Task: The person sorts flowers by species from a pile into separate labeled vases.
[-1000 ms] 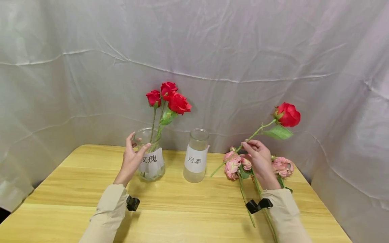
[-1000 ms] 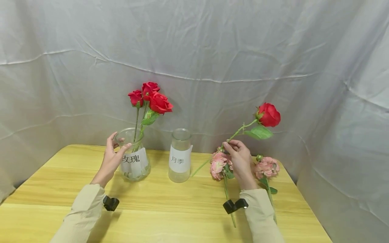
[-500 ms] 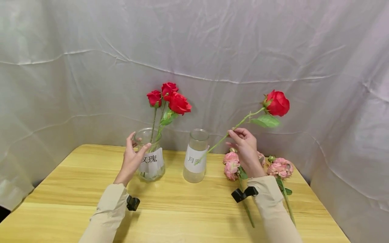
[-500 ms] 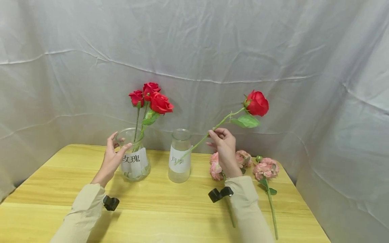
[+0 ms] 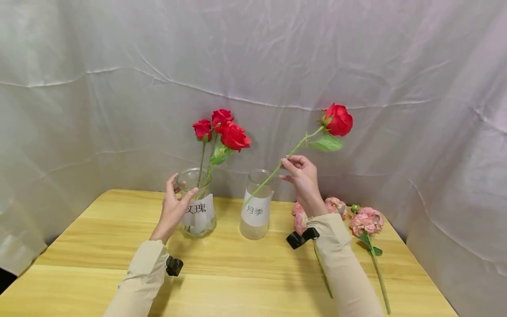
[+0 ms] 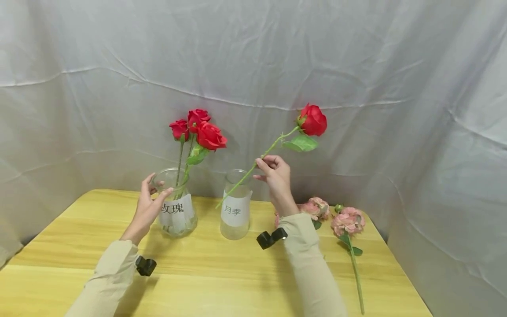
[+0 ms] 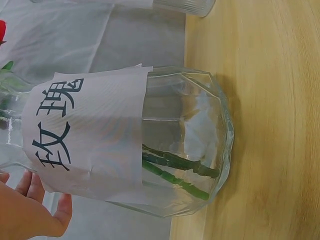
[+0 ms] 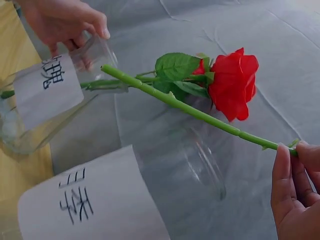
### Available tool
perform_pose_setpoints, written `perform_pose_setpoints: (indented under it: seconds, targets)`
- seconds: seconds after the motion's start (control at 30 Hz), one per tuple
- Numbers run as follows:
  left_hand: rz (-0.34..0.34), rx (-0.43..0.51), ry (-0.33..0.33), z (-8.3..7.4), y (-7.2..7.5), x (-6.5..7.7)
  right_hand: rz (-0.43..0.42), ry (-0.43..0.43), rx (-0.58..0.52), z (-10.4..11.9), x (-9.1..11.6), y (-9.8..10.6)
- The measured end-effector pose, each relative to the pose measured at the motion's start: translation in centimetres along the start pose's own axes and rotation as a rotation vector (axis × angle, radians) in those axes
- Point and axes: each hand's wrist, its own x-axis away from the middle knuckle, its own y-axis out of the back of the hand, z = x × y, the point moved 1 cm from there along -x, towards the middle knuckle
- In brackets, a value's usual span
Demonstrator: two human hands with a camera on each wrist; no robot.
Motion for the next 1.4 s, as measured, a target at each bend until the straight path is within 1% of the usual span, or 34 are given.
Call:
perform_pose_setpoints:
  seconds: [0.23, 0.43, 0.6, 0.73, 0.93, 1.13, 1.27, 1.4]
  targets:
    - [0.002, 0.005, 0.004, -0.1, -0.1, 0.2, 0.022, -0.014, -0.025, 0.0, -0.7, -2.2]
    - [-0.007, 0.001, 0.001, -0.1, -0.1, 0.1, 0.008, -0.031, -0.06, 0.1, -1.3, -4.5]
    - [-0.01, 0.006, 0.002, 0.0, 0.2, 0.0, 0.0, -0.021, -0.104, -0.1, -1.5, -7.0]
    - [-0.009, 0.015, 0.007, 0.0, 0.2, 0.0, -0.019, -0.014, -0.157, -0.5, -1.4, -8.4]
    - [-0.009, 0.019, 0.012, -0.1, -0.1, 0.0, -0.038, -0.001, -0.195, -1.2, -0.8, -9.5]
    - [-0.003, 0.015, 0.005, -0.2, -0.3, 0.0, -0.022, 0.016, -0.218, -1.6, -0.4, -10.4]
    - [-0.007, 0.023, -0.006, 0.0, -0.2, 0.0, -0.011, 0.013, -0.213, -2.1, -0.1, -11.1]
    - [-0.001, 0.03, -0.007, 0.0, -0.2, 0.1, -0.003, 0.007, -0.178, -2.6, 0.2, -11.6]
